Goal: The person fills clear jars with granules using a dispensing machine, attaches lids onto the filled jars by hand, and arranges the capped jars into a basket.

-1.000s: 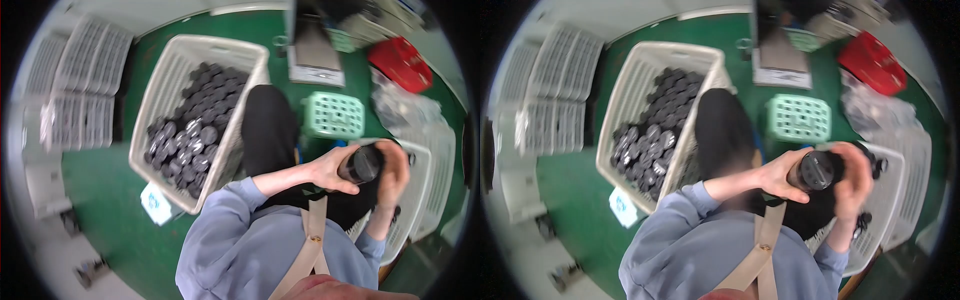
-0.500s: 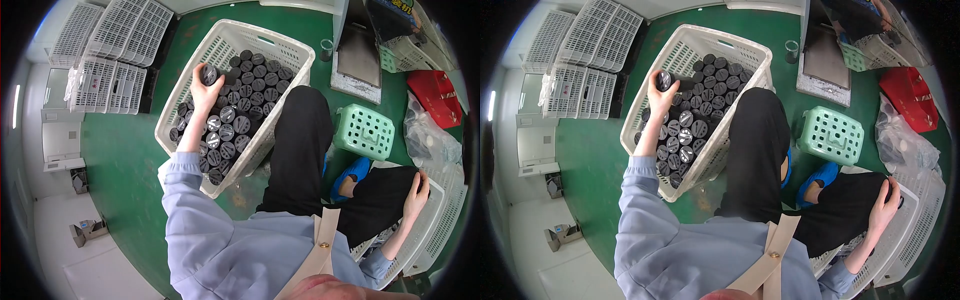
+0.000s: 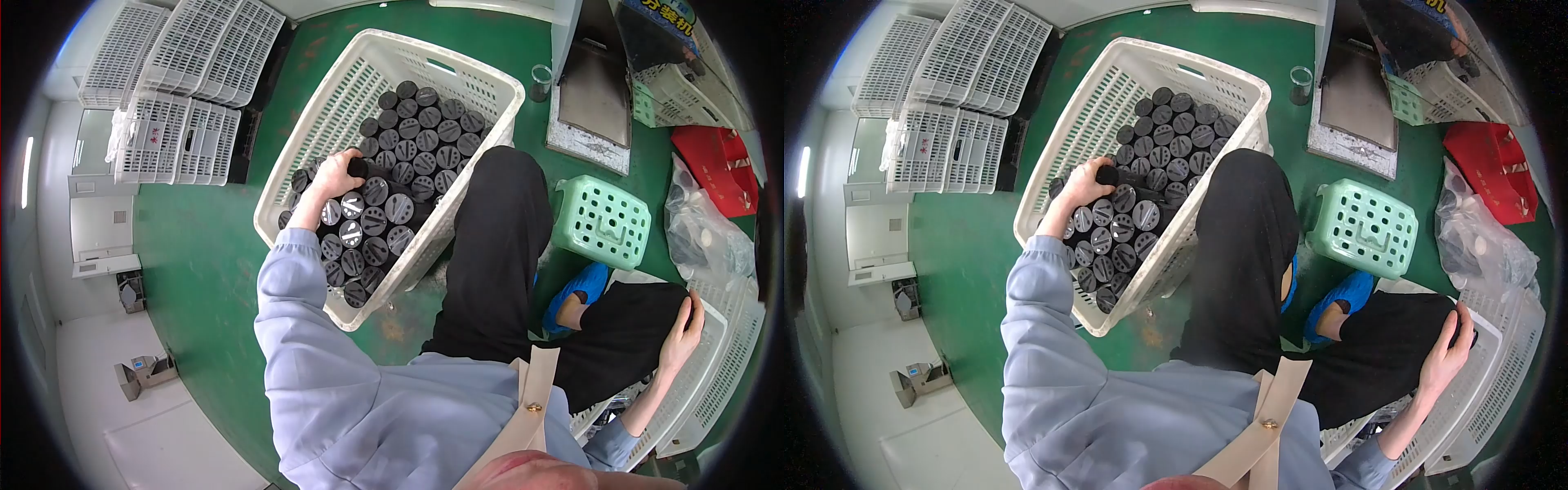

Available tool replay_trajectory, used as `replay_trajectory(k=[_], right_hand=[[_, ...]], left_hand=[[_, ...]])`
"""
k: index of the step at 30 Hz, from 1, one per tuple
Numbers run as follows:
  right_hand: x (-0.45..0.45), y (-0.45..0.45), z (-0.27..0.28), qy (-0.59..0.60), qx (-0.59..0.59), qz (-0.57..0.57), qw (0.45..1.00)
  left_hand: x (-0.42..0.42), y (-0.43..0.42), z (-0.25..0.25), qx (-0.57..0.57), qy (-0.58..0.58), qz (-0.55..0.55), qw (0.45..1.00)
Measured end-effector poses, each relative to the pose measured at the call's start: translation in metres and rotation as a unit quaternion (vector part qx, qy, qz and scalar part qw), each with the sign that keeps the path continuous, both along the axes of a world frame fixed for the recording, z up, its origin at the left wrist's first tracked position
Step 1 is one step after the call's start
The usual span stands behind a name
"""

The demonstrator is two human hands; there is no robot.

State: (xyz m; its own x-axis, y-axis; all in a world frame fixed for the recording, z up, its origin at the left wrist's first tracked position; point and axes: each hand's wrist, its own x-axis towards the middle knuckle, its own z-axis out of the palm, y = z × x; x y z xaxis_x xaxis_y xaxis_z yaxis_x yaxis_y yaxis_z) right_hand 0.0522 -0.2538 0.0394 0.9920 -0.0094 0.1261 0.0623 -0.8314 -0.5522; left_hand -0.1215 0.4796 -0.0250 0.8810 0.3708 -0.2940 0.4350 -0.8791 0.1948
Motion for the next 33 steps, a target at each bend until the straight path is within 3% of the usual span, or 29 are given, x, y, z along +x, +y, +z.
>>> replay_trajectory(k=[10, 13, 16, 21, 23, 25, 28, 33], right_hand=[[-0.003, -0.002, -0.001, 0.001, 0.022, -0.002, 1.000], [-0.002, -0.023, -0.016, 0.007, 0.114, 0.005, 0.993], [-0.009, -0.054, -0.032, -0.029, 0.247, -0.058, 0.967], [-0.050, -0.194, -0.149, 0.036, 0.172, -0.169, 0.970], [-0.080, -0.258, -0.219, 0.164, 0.130, -0.104, 0.972], [-0.120, -0.296, -0.289, 0.138, 0.052, 0.052, 0.988], [-0.159, -0.254, -0.294, 0.280, -0.062, 0.015, 0.958], [-0.183, -0.194, -0.283, 0.349, -0.182, 0.005, 0.919]], left_hand=[[0.008, -0.003, 0.016, -0.049, 0.077, -0.033, 0.995], [0.005, -0.003, 0.016, -0.055, 0.075, -0.034, 0.995], [0.006, -0.005, 0.019, -0.065, 0.085, -0.032, 0.994], [0.002, -0.007, 0.022, -0.044, 0.009, -0.032, 0.998], [0.009, -0.017, 0.034, -0.025, -0.043, 0.008, 0.999], [0.022, -0.036, 0.047, -0.014, -0.128, 0.000, 0.992], [0.055, -0.087, 0.075, -0.024, -0.254, -0.033, 0.966], [0.095, -0.191, 0.110, -0.092, -0.342, -0.200, 0.914]])
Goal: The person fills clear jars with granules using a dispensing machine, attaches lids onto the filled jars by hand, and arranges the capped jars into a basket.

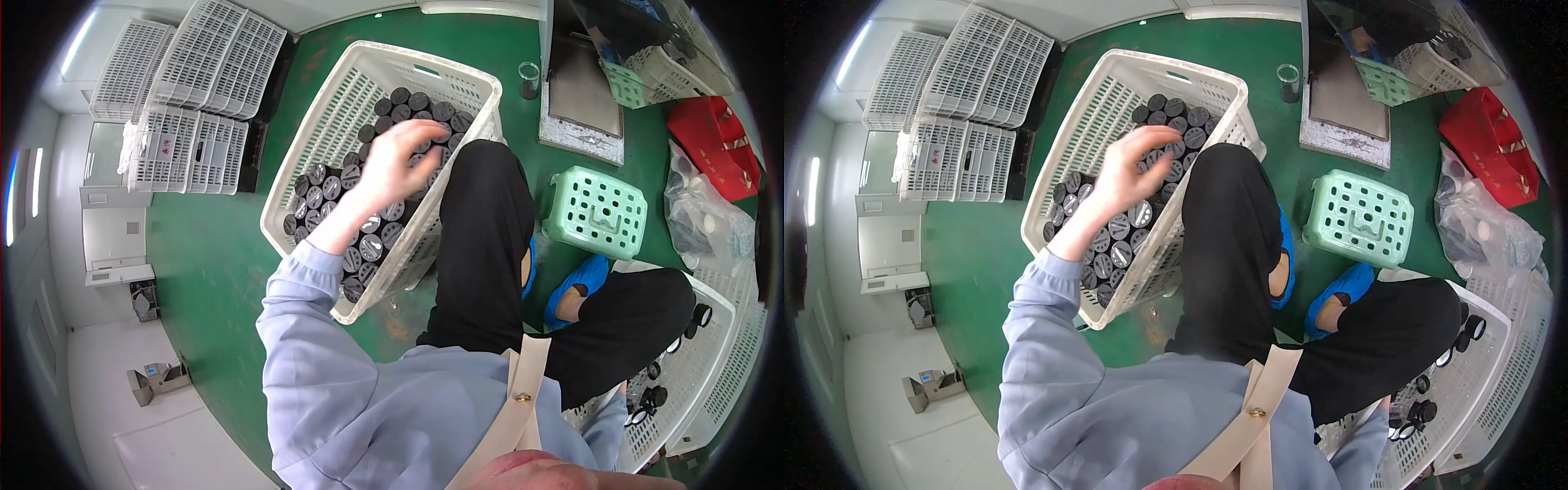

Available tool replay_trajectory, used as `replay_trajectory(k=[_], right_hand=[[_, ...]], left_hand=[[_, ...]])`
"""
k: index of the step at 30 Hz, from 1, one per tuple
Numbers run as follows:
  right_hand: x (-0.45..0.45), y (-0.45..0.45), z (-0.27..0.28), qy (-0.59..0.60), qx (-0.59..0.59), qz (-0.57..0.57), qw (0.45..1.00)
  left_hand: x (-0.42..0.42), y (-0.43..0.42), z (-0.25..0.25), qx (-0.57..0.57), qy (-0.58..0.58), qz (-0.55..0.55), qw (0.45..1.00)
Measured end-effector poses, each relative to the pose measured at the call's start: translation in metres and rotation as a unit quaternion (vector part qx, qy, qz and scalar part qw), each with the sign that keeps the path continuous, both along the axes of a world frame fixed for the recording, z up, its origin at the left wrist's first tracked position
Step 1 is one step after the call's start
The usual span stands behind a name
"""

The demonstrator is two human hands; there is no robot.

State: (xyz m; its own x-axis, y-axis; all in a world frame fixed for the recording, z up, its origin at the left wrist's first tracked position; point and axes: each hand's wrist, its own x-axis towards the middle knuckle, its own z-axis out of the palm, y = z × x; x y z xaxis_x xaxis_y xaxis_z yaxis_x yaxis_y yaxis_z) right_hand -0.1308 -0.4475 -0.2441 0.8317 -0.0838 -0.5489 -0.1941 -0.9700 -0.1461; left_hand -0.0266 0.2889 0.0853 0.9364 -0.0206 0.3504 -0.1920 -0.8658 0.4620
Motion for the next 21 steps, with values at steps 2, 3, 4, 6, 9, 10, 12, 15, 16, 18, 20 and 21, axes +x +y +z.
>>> replay_trajectory(k=[2, 3, 4, 6, 9, 10, 12, 15, 16, 18, 20, 21], right_hand=[[-0.004, 0.014, 0.003, 0.012, -0.027, 0.014, 0.999], [-0.004, 0.021, 0.006, 0.016, -0.037, 0.018, 0.999], [-0.006, 0.025, 0.008, 0.019, -0.045, 0.023, 0.999], [-0.008, 0.034, 0.010, 0.028, -0.062, 0.030, 0.997], [-0.009, 0.039, 0.015, 0.036, -0.079, 0.039, 0.995], [-0.009, 0.040, 0.016, 0.037, -0.085, 0.040, 0.995], [-0.009, 0.041, 0.021, 0.040, -0.092, 0.043, 0.994], [-0.010, 0.042, 0.030, 0.043, -0.105, 0.048, 0.992], [-0.009, 0.039, 0.036, 0.039, -0.107, 0.047, 0.992], [-0.007, 0.033, 0.047, 0.035, -0.112, 0.042, 0.992], [0.004, 0.010, 0.067, 0.007, -0.107, 0.011, 0.994], [0.014, -0.003, 0.079, -0.017, -0.097, -0.020, 0.995]], left_hand=[[0.009, -0.032, 0.003, -0.033, 0.000, -0.050, 0.998], [0.014, -0.045, 0.001, -0.034, -0.004, -0.072, 0.997], [0.019, -0.058, -0.001, -0.036, -0.008, -0.095, 0.995], [0.027, -0.082, -0.006, -0.051, -0.012, -0.129, 0.990], [0.033, -0.113, -0.016, -0.066, 0.004, -0.164, 0.984], [0.036, -0.121, -0.022, -0.067, 0.008, -0.176, 0.982], [0.044, -0.139, -0.030, -0.073, -0.009, -0.195, 0.978], [0.055, -0.164, -0.038, -0.089, -0.034, -0.243, 0.965], [0.059, -0.173, -0.042, -0.093, -0.047, -0.258, 0.960], [0.065, -0.189, -0.044, -0.115, -0.044, -0.282, 0.952], [0.071, -0.204, -0.044, -0.146, -0.050, -0.304, 0.940], [0.075, -0.210, -0.044, -0.161, -0.054, -0.316, 0.934]])
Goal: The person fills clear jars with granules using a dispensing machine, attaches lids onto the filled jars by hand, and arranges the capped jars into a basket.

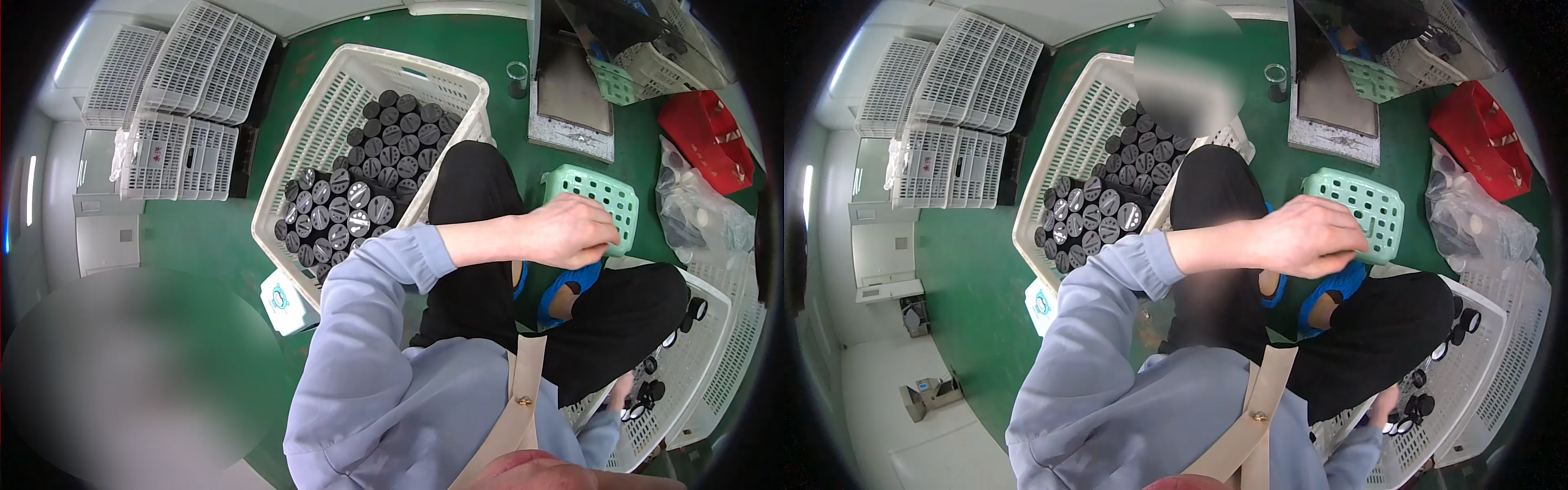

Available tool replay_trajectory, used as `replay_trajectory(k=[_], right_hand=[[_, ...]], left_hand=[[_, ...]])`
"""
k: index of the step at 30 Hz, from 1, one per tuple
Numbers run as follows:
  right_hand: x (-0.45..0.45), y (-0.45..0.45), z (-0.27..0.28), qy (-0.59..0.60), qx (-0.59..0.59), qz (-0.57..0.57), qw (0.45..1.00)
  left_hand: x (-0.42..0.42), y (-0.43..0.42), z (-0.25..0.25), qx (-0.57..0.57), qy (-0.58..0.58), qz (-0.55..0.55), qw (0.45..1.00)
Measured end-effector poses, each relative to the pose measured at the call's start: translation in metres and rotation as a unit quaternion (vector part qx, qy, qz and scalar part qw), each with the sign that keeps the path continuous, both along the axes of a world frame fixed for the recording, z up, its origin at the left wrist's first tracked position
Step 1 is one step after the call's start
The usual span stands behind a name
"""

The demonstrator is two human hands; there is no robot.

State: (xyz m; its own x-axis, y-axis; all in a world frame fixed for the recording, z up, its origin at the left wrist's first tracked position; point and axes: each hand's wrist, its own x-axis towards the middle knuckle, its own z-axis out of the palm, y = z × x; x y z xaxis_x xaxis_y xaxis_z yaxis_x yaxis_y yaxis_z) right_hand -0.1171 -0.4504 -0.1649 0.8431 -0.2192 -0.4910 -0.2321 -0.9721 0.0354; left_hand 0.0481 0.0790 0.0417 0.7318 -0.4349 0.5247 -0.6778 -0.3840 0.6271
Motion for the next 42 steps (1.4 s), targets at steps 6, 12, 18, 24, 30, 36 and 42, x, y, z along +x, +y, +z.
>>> replay_trajectory(k=[6, 12, 18, 24, 30, 36, 42], right_hand=[[0.070, -0.094, 0.152, -0.414, 0.255, -0.243, 0.839], [0.150, 0.107, 0.283, -0.469, 0.565, -0.179, 0.655], [0.184, 0.256, 0.243, -0.316, 0.584, 0.070, 0.745], [0.231, 0.291, 0.228, -0.189, 0.698, -0.010, 0.691], [0.254, 0.286, 0.224, -0.133, 0.598, 0.048, 0.789], [0.382, 0.231, 0.288, -0.410, 0.525, 0.075, 0.742], [0.429, 0.256, 0.383, -0.512, 0.438, 0.053, 0.737]], left_hand=[[0.015, -0.035, -0.004, -0.073, 0.105, -0.065, 0.990], [0.026, -0.065, 0.012, -0.227, 0.362, -0.110, 0.897], [0.057, -0.053, 0.017, -0.541, 0.513, -0.035, 0.665], [0.070, -0.029, 0.001, -0.600, 0.525, 0.041, 0.603], [0.102, -0.017, -0.021, -0.481, 0.581, 0.057, 0.654], [0.158, 0.007, -0.068, -0.162, 0.562, 0.231, 0.778], [0.204, 0.014, -0.114, -0.020, 0.425, 0.312, 0.849]])
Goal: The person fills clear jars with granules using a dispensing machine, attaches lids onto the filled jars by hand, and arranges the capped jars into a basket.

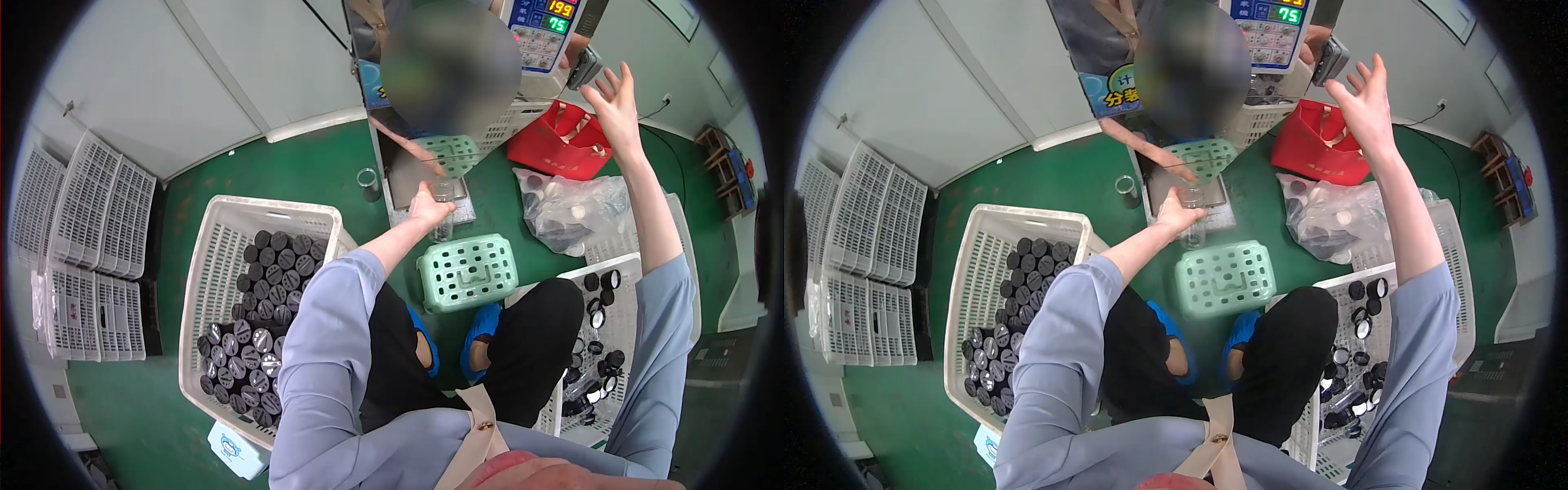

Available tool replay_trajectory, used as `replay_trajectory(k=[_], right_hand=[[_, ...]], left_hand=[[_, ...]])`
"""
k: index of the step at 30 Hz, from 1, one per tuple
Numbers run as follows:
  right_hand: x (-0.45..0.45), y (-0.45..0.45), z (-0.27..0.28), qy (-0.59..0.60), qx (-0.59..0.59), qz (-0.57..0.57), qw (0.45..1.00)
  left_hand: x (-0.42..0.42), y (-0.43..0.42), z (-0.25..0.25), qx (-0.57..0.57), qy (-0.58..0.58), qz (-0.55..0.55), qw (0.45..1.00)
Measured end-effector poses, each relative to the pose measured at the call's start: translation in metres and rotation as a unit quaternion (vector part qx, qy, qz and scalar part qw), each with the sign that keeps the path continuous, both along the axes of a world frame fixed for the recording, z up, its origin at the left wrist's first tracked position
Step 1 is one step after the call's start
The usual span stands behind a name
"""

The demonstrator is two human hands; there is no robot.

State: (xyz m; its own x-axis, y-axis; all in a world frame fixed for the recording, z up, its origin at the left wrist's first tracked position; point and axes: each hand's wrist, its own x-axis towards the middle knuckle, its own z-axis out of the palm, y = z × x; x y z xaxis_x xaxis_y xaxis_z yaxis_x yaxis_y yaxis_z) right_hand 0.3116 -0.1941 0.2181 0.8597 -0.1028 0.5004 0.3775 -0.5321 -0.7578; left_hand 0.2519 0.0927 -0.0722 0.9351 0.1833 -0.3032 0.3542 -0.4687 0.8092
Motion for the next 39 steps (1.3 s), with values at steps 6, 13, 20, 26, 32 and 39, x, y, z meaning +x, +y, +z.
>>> replay_trajectory(k=[6, 13, 20, 26, 32, 39], right_hand=[[0.016, 0.005, 0.020, 0.008, -0.047, 0.013, 0.999], [0.037, 0.006, 0.008, -0.020, -0.067, 0.052, 0.996], [0.030, 0.009, 0.013, -0.052, -0.070, 0.050, 0.995], [0.043, -0.003, 0.010, -0.051, -0.105, 0.032, 0.993], [0.032, 0.001, 0.008, -0.103, -0.115, 0.022, 0.988], [0.015, 0.000, 0.014, -0.071, -0.110, -0.004, 0.991]], left_hand=[[0.005, -0.002, 0.019, -0.007, -0.043, -0.004, 0.999], [0.010, -0.009, 0.015, -0.032, -0.081, -0.017, 0.996], [0.001, -0.014, 0.030, -0.037, -0.069, -0.014, 0.997], [0.002, -0.015, 0.026, -0.044, -0.084, -0.011, 0.995], [0.000, -0.016, 0.030, -0.032, -0.079, -0.010, 0.996], [0.004, -0.016, 0.023, -0.022, -0.066, -0.010, 0.998]])
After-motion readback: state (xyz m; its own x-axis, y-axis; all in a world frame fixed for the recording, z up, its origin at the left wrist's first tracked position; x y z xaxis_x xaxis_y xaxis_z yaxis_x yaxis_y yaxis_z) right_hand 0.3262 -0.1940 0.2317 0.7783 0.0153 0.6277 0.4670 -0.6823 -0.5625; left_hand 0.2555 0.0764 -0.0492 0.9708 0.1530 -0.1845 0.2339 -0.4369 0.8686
